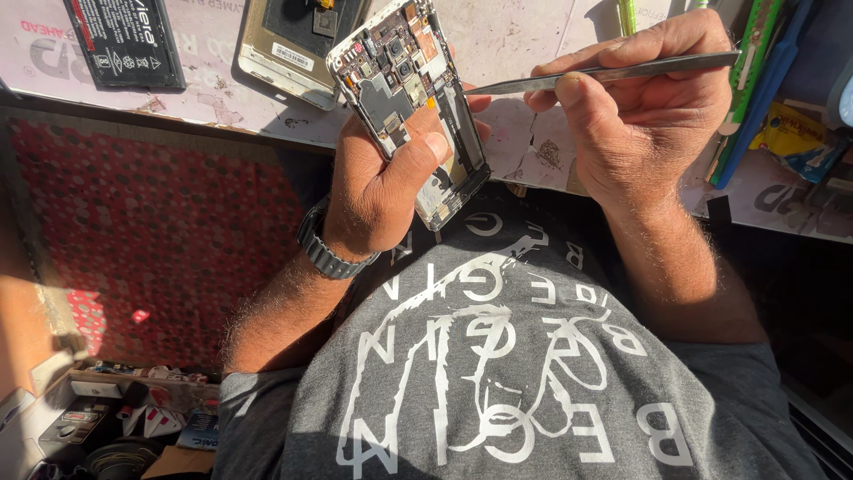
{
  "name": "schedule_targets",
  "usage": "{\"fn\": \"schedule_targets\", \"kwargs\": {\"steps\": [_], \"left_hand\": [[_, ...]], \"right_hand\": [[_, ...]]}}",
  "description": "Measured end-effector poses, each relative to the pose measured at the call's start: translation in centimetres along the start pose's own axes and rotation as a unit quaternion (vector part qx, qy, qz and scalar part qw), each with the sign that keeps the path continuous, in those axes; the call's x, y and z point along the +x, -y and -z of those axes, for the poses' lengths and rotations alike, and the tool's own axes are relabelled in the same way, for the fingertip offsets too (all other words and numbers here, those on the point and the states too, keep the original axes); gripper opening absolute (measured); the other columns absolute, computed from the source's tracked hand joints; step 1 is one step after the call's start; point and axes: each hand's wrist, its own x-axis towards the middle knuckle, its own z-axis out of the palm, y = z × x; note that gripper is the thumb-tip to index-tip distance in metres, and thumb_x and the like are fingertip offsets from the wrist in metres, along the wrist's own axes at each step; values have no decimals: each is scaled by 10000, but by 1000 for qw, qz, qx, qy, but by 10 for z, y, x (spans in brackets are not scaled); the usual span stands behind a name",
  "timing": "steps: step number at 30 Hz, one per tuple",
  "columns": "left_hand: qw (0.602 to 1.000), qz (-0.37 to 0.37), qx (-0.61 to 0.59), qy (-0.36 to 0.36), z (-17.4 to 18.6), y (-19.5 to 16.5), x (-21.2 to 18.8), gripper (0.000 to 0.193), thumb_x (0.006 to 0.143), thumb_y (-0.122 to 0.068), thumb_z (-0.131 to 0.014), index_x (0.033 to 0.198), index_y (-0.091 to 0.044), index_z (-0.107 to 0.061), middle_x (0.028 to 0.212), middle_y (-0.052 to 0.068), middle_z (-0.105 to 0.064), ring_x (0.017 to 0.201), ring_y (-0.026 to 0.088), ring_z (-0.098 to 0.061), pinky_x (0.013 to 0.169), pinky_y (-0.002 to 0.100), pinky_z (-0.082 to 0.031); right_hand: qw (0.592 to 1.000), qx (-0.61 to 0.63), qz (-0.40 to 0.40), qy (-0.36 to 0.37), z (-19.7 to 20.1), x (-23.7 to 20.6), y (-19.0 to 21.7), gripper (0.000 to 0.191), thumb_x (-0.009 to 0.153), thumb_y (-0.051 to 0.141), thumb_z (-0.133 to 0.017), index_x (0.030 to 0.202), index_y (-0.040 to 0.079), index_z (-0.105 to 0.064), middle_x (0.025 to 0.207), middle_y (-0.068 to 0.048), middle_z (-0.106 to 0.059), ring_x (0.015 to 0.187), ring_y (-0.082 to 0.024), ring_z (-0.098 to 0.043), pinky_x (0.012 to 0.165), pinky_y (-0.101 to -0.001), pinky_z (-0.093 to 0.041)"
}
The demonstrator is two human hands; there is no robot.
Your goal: The person applies adhesive from a tube onto a disassembled smartphone chassis, then uses a metal pry tool to work along the edges of the phone body. They insert a replacement battery into the phone, press it into place, and cut a piece of tape with scissors to secure the battery inside the device.
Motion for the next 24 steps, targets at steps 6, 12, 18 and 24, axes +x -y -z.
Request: {"fn": "schedule_targets", "kwargs": {"steps": [6,12,18,24], "left_hand": [[1000,-1,19,5,-1,-2,-2,352,1107,-118,-473,1379,93,-549,1314,225,-682,1146,222,-713,1016,391,-639],[1000,-3,19,4,-1,-1,-1,339,1109,-103,-471,1385,76,-553,1316,212,-685,1153,222,-710,1033,398,-628],[1000,3,-5,-1,-2,2,-1,349,1102,-100,-477,1403,72,-521,1332,217,-673,1164,228,-704,1045,411,-624],[1000,5,-5,1,-1,2,-3,341,1111,-101,-480,1403,69,-523,1338,216,-671,1173,229,-699,1054,410,-620]], "right_hand": [[999,-18,21,-18,-4,-3,2,270,1060,-65,-667,1173,36,-443,1033,-200,-672,1002,-269,-767,821,-391,-713],[1000,-16,10,-16,-4,-2,2,288,1066,-55,-688,1180,38,-440,1054,-205,-671,1027,-280,-769,828,-395,-720],[1000,-15,11,-22,-7,-4,6,292,1051,-24,-689,1171,46,-431,1039,-239,-699,978,-269,-766,790,-370,-704],[999,-32,32,1,-7,-3,3,297,1094,-48,-681,1221,44,-429,1052,-213,-630,1033,-285,-764,818,-374,-714]]}}
